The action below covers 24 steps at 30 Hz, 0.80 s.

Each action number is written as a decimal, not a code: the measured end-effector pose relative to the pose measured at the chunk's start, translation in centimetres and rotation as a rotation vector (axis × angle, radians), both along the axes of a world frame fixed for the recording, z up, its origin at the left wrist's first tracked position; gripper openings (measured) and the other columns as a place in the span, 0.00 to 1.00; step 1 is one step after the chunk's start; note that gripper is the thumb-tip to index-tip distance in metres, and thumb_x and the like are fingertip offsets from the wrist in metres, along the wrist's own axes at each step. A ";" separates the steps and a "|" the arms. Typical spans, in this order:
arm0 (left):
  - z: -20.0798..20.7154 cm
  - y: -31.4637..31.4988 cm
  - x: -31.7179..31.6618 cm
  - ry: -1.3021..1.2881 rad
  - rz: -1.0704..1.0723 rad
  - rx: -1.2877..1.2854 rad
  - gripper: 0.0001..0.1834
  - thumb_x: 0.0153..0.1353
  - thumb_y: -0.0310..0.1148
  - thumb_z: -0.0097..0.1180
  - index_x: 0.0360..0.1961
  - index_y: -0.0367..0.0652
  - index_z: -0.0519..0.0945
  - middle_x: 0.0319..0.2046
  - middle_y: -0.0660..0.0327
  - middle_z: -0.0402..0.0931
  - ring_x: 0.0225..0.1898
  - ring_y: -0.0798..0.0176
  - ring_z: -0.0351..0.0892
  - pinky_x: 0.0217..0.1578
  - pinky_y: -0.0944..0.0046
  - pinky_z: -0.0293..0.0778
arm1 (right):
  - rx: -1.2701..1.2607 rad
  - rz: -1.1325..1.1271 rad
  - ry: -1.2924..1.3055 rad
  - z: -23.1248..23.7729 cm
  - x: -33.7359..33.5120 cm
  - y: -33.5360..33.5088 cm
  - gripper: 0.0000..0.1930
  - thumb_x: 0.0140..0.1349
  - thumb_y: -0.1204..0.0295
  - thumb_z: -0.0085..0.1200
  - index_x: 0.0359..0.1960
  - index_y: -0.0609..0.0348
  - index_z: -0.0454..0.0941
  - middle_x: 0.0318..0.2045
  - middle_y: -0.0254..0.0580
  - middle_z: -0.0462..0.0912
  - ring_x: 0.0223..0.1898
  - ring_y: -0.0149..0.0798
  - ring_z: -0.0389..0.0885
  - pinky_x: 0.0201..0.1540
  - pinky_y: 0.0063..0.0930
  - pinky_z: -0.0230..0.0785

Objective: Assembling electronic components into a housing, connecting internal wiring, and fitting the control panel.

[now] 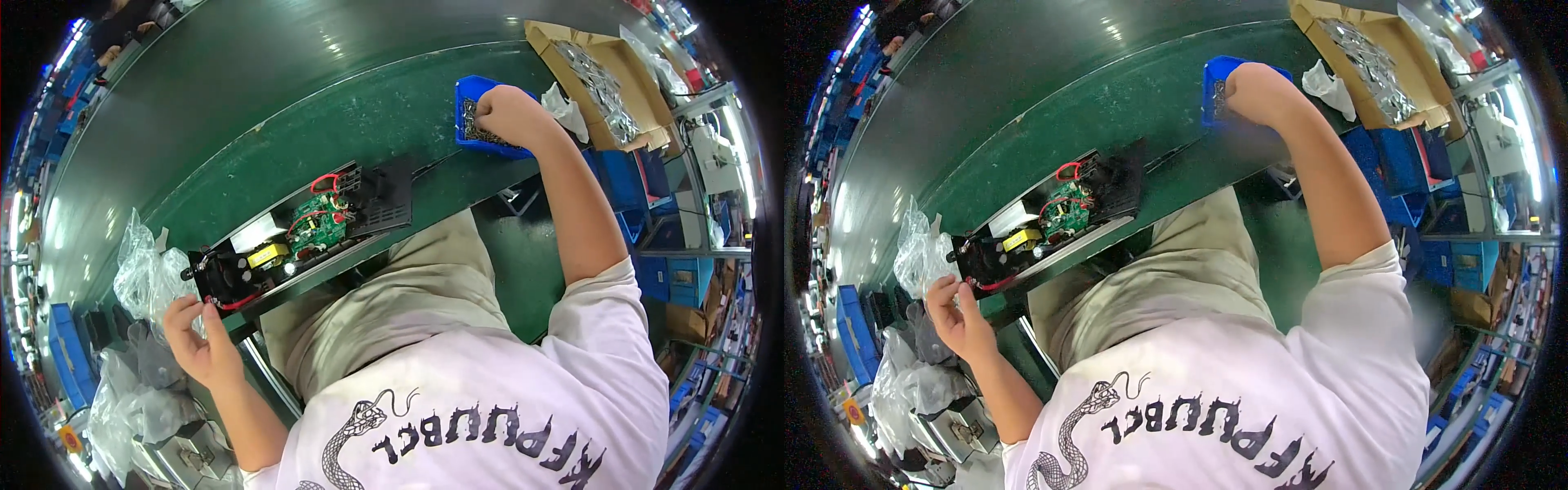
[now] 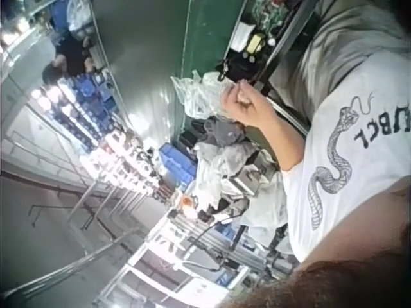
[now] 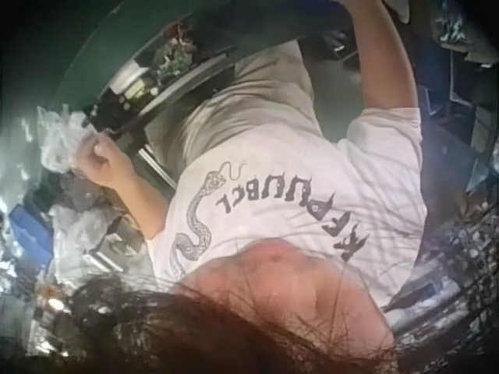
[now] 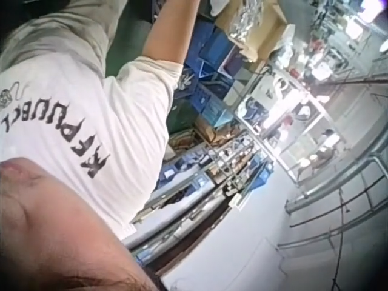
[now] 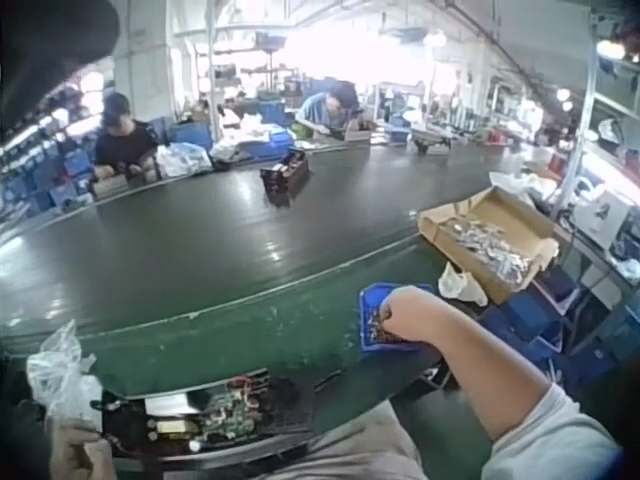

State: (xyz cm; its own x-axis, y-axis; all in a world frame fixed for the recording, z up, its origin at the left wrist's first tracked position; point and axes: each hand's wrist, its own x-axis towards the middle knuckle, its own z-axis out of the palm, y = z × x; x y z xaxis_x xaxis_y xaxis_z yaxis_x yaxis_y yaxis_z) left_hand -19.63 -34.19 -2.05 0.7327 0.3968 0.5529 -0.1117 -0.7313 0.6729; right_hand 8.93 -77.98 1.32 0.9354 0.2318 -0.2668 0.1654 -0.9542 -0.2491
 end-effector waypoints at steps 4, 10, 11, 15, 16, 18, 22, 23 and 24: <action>0.5 -1.6 -0.6 0.036 -0.107 0.116 0.08 0.58 0.18 0.65 0.37 0.37 0.79 0.42 0.52 0.81 0.46 0.52 0.80 0.54 0.55 0.73 | 0.131 0.051 -0.230 -1.3 -0.2 -1.5 0.11 0.58 0.69 0.63 0.38 0.63 0.87 0.30 0.51 0.86 0.30 0.44 0.85 0.38 0.36 0.76; 1.9 -3.2 -1.3 -0.017 -0.182 0.289 0.08 0.56 0.17 0.65 0.37 0.36 0.81 0.39 0.53 0.81 0.41 0.53 0.80 0.47 0.57 0.75 | 0.507 -0.133 -0.271 -0.3 -1.9 -2.1 0.09 0.63 0.72 0.61 0.39 0.67 0.86 0.30 0.40 0.87 0.32 0.31 0.82 0.37 0.27 0.74; 1.9 -3.6 -1.4 -0.017 -0.173 0.289 0.08 0.56 0.17 0.65 0.37 0.36 0.81 0.39 0.53 0.81 0.41 0.53 0.80 0.47 0.57 0.75 | 0.508 -0.123 -0.270 0.1 -2.5 -1.5 0.09 0.63 0.72 0.61 0.39 0.67 0.86 0.30 0.40 0.87 0.32 0.31 0.82 0.37 0.27 0.74; 1.6 -5.9 -2.2 0.079 -0.358 0.156 0.11 0.49 0.15 0.70 0.33 0.36 0.83 0.31 0.54 0.80 0.32 0.55 0.80 0.35 0.61 0.75 | 1.135 -0.135 -0.173 1.8 -9.1 3.2 0.03 0.65 0.76 0.60 0.34 0.62 0.82 0.27 0.35 0.85 0.29 0.26 0.80 0.31 0.25 0.71; 1.5 -7.0 -1.8 0.092 -0.439 0.095 0.11 0.48 0.17 0.72 0.33 0.37 0.84 0.30 0.54 0.81 0.32 0.53 0.80 0.34 0.60 0.75 | 1.094 -0.021 -0.119 1.7 -11.8 4.3 0.02 0.64 0.77 0.61 0.34 0.62 0.81 0.28 0.37 0.85 0.29 0.27 0.81 0.30 0.24 0.71; 2.3 -9.2 -1.0 0.151 -0.606 0.020 0.11 0.48 0.22 0.74 0.34 0.38 0.86 0.33 0.54 0.83 0.33 0.53 0.82 0.35 0.59 0.77 | 0.998 0.264 -0.069 1.5 -16.5 6.9 0.05 0.62 0.79 0.65 0.35 0.61 0.80 0.30 0.41 0.86 0.28 0.30 0.82 0.29 0.24 0.71; 2.1 -12.6 0.2 0.369 -0.598 -0.293 0.11 0.56 0.20 0.71 0.41 0.37 0.86 0.37 0.55 0.85 0.38 0.59 0.86 0.41 0.61 0.81 | 0.995 0.412 0.034 -2.2 -21.1 11.1 0.08 0.60 0.81 0.68 0.36 0.62 0.80 0.31 0.44 0.86 0.28 0.33 0.84 0.31 0.25 0.74; 2.1 -12.9 0.2 0.514 -0.531 -0.537 0.12 0.58 0.20 0.69 0.44 0.37 0.85 0.38 0.56 0.85 0.40 0.62 0.87 0.44 0.63 0.82 | 1.037 0.385 0.026 -2.8 -21.4 11.7 0.07 0.61 0.81 0.67 0.37 0.62 0.80 0.32 0.44 0.86 0.29 0.33 0.84 0.32 0.25 0.75; 1.2 -12.7 0.1 0.520 -0.568 -0.638 0.14 0.61 0.19 0.67 0.49 0.36 0.84 0.40 0.57 0.86 0.44 0.67 0.86 0.48 0.65 0.82 | 1.074 0.351 0.010 -3.2 -21.7 12.0 0.07 0.62 0.81 0.67 0.37 0.62 0.80 0.32 0.44 0.86 0.30 0.33 0.85 0.33 0.26 0.76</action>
State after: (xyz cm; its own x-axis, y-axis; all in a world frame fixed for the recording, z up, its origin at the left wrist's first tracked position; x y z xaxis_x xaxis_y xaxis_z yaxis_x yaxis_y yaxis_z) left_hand -19.57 -46.87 -0.88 0.9961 0.0231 -0.0850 0.0875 -0.1462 0.9854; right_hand -12.73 -65.95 -1.92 0.7721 0.5955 0.2219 0.3755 -0.1458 -0.9153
